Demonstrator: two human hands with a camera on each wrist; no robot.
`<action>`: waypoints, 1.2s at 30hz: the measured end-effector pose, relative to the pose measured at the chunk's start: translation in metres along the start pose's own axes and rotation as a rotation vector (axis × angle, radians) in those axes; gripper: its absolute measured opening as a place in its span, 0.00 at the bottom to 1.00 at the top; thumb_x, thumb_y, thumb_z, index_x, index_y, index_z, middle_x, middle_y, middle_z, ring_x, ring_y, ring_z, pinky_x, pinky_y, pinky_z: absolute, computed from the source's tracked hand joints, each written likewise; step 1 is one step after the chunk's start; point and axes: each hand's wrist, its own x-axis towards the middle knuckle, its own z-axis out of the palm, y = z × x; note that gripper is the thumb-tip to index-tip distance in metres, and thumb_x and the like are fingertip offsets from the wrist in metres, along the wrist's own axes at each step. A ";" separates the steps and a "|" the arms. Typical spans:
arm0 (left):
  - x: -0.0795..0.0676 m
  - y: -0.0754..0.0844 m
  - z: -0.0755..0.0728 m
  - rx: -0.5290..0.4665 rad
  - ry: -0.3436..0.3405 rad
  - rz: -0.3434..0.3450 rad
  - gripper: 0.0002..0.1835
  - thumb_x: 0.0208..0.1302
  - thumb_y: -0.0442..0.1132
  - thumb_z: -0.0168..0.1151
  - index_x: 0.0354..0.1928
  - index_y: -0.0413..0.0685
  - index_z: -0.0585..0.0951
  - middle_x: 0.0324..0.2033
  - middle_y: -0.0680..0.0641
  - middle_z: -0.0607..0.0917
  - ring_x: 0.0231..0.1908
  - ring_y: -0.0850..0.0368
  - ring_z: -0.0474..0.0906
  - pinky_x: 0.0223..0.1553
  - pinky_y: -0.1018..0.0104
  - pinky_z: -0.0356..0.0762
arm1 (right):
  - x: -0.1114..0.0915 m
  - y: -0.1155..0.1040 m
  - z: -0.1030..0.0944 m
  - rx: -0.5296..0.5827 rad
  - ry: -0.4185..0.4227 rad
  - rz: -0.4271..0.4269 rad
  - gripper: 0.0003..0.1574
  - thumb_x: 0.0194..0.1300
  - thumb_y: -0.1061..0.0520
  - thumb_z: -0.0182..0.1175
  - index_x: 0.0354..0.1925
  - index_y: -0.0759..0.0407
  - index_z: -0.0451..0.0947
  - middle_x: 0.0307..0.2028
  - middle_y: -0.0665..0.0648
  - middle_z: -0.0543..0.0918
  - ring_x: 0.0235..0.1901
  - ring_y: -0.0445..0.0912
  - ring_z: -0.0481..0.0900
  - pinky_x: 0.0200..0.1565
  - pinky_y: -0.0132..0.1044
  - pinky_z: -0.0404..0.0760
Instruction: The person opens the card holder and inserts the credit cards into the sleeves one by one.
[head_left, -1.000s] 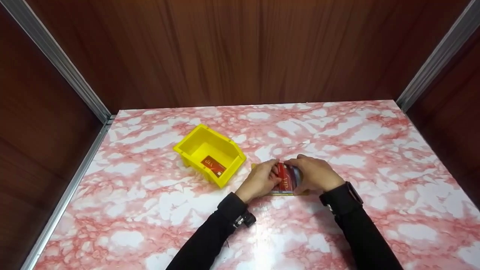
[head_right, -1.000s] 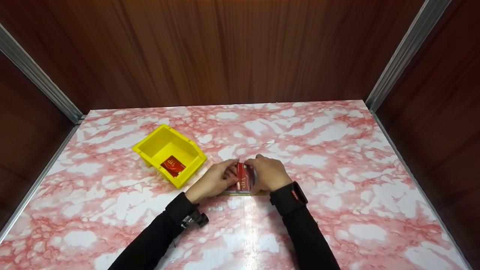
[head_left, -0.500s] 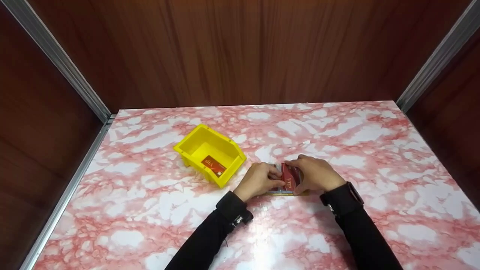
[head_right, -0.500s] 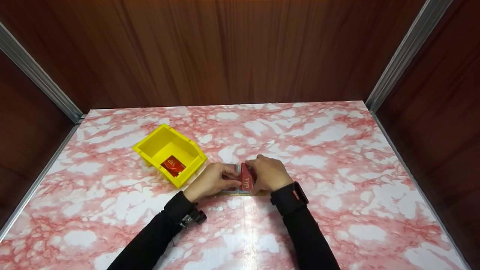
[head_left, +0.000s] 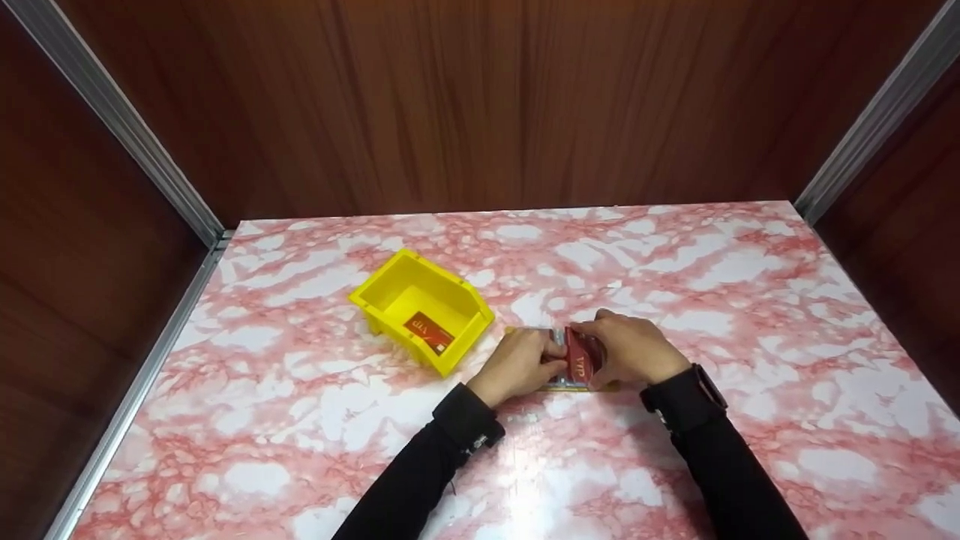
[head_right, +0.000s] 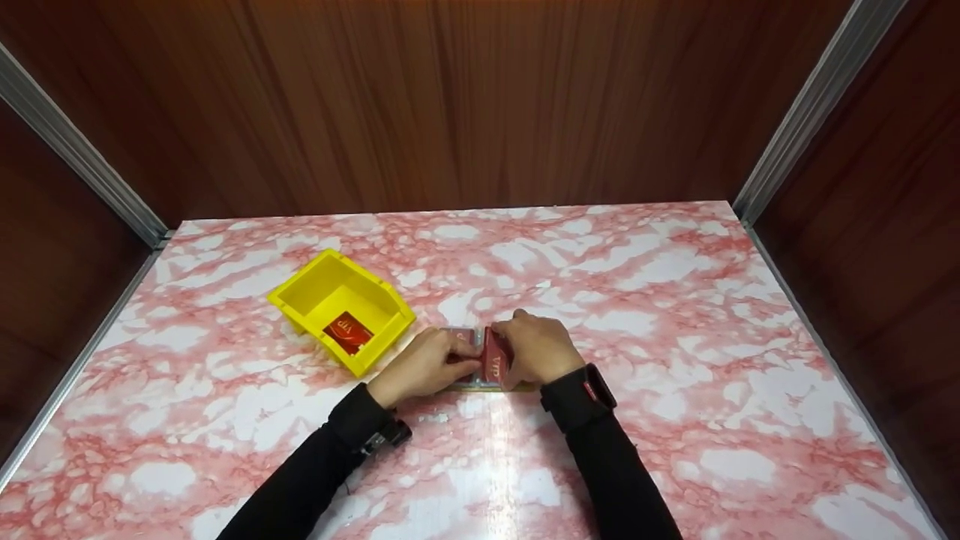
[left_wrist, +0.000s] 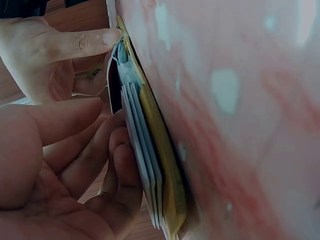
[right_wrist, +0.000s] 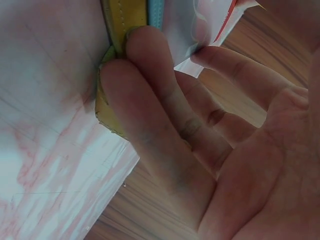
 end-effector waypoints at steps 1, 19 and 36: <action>0.000 0.000 0.000 -0.003 -0.007 -0.003 0.07 0.67 0.40 0.70 0.44 0.50 0.93 0.39 0.51 0.92 0.39 0.56 0.85 0.45 0.64 0.80 | 0.000 0.000 0.000 -0.001 0.002 -0.002 0.56 0.39 0.54 0.85 0.68 0.57 0.77 0.44 0.57 0.81 0.39 0.50 0.80 0.47 0.55 0.81; -0.011 -0.024 -0.029 0.009 -0.108 -0.075 0.44 0.41 0.44 0.88 0.65 0.46 0.80 0.59 0.46 0.82 0.59 0.49 0.76 0.65 0.59 0.73 | -0.001 0.000 0.003 0.052 0.060 -0.026 0.50 0.32 0.59 0.83 0.59 0.54 0.80 0.45 0.56 0.76 0.35 0.49 0.78 0.40 0.52 0.81; -0.011 -0.027 -0.029 0.070 -0.120 -0.143 0.45 0.36 0.49 0.90 0.60 0.49 0.80 0.52 0.48 0.81 0.53 0.50 0.77 0.60 0.58 0.76 | 0.002 0.006 0.004 0.147 0.084 -0.095 0.51 0.31 0.60 0.86 0.56 0.54 0.74 0.51 0.58 0.71 0.39 0.51 0.78 0.41 0.49 0.82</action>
